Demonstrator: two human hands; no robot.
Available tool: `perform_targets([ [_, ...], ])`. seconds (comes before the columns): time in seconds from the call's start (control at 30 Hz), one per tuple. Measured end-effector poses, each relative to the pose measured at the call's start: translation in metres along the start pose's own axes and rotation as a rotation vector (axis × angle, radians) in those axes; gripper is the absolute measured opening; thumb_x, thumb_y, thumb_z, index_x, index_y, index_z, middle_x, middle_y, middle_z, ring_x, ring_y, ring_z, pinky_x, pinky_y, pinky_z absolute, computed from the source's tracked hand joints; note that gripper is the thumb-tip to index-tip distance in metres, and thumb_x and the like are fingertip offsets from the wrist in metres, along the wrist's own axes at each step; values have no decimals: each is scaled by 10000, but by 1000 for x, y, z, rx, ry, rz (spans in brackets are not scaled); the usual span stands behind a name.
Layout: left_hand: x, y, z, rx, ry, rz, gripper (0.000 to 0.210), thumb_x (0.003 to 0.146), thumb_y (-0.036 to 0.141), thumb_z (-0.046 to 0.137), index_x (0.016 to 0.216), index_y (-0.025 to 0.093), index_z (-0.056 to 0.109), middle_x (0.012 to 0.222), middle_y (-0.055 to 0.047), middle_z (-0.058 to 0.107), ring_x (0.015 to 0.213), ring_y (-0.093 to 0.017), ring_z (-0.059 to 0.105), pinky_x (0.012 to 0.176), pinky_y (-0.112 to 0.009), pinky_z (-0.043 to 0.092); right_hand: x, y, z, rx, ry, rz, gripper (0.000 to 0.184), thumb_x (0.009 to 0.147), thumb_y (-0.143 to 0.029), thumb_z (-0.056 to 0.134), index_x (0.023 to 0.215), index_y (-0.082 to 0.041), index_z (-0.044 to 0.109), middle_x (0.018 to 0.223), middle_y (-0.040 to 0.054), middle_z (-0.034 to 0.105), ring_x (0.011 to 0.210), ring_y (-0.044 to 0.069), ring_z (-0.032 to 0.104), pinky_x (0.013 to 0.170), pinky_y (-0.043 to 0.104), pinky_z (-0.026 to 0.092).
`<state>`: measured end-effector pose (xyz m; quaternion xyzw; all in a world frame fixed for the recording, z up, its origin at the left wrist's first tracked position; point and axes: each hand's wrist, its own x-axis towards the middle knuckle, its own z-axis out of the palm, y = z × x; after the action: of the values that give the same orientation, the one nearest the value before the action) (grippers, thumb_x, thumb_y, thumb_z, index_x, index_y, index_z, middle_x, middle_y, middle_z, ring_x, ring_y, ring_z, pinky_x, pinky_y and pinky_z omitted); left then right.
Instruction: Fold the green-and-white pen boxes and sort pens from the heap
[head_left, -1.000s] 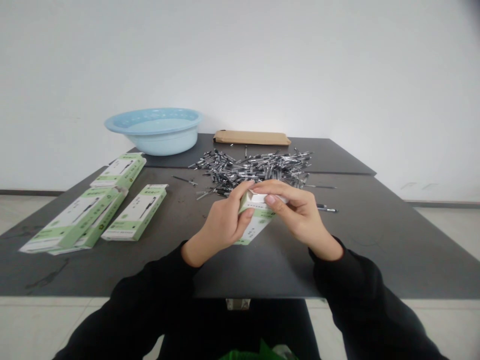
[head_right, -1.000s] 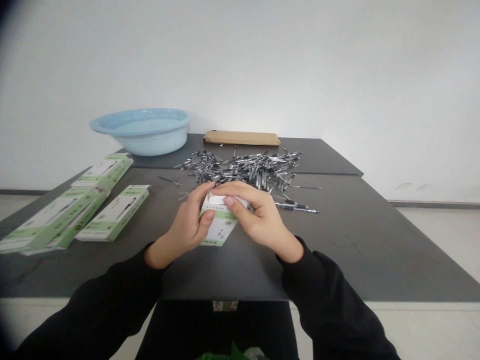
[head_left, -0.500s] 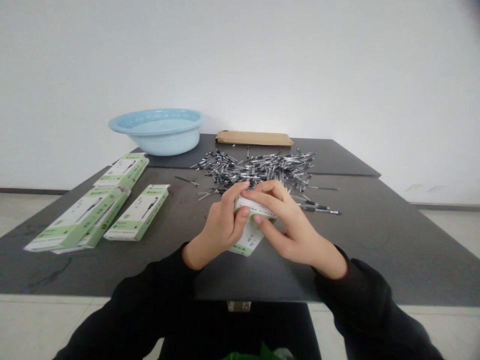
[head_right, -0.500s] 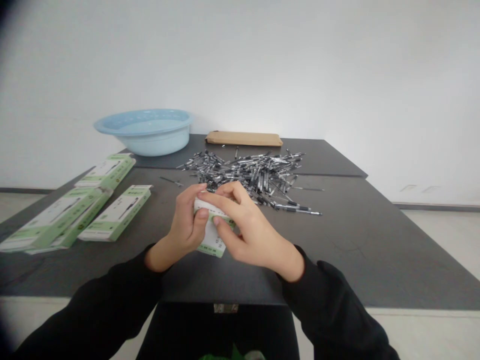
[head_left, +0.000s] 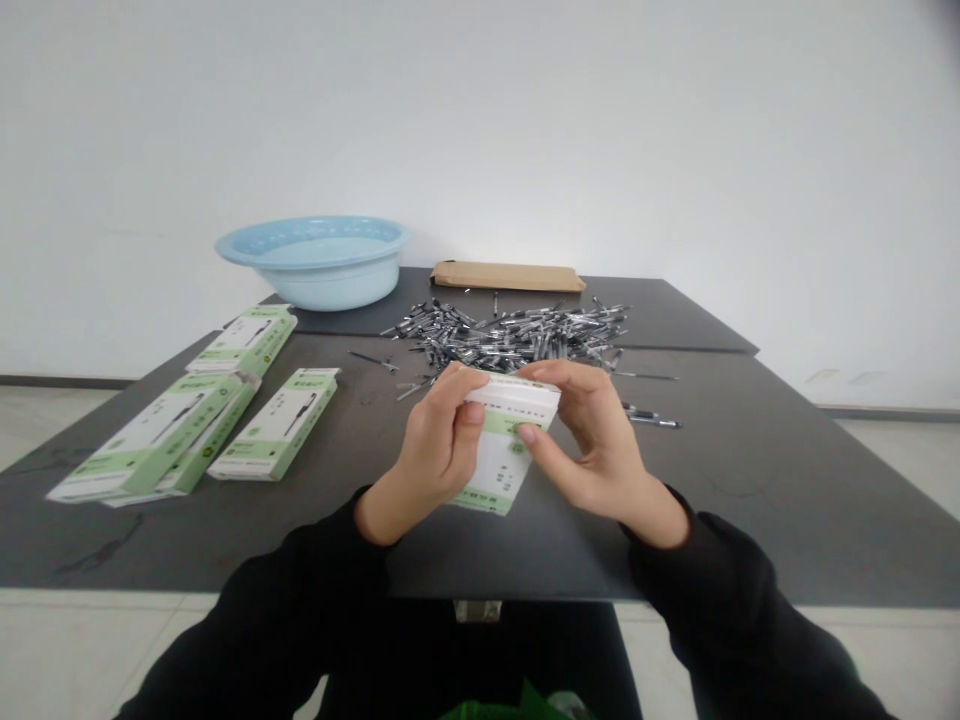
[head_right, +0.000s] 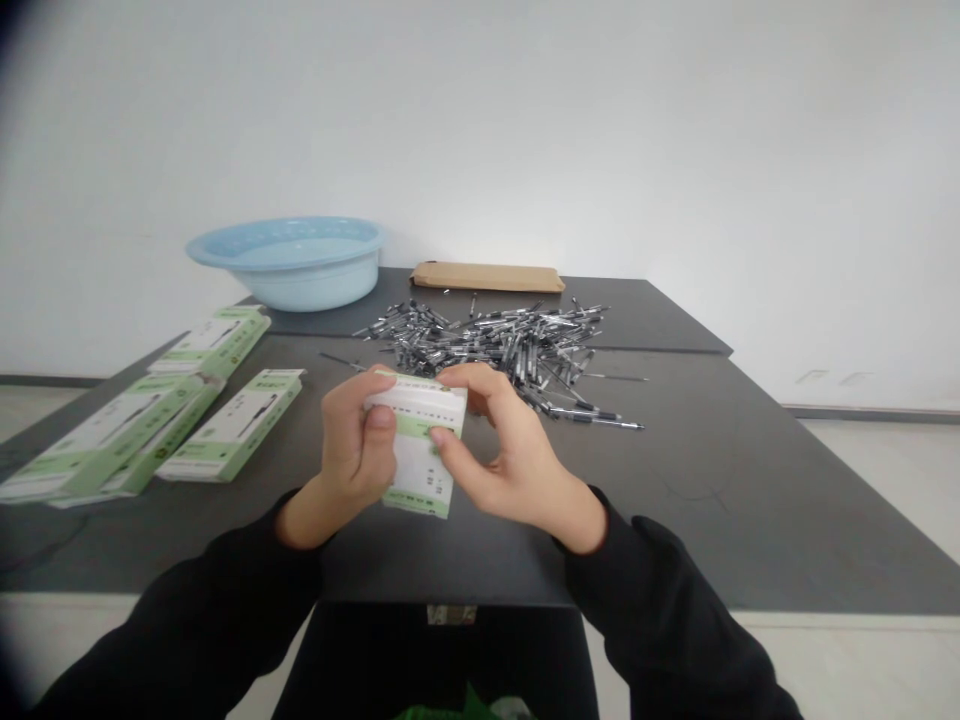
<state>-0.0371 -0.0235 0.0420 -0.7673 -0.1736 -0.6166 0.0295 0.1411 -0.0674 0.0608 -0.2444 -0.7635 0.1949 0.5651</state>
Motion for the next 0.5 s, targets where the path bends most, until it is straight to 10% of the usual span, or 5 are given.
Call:
perform_targets([
  [0.5,0,1,-1,-25,-24,-15,312,1042,259,372,1335,263,480,990,-45,577,885,-180,562,751,-324,477,-6,7,6,37,39,24,352,952,-141,575,1233,-295,427,1268,106,563,1149,220,621,863,382,597],
])
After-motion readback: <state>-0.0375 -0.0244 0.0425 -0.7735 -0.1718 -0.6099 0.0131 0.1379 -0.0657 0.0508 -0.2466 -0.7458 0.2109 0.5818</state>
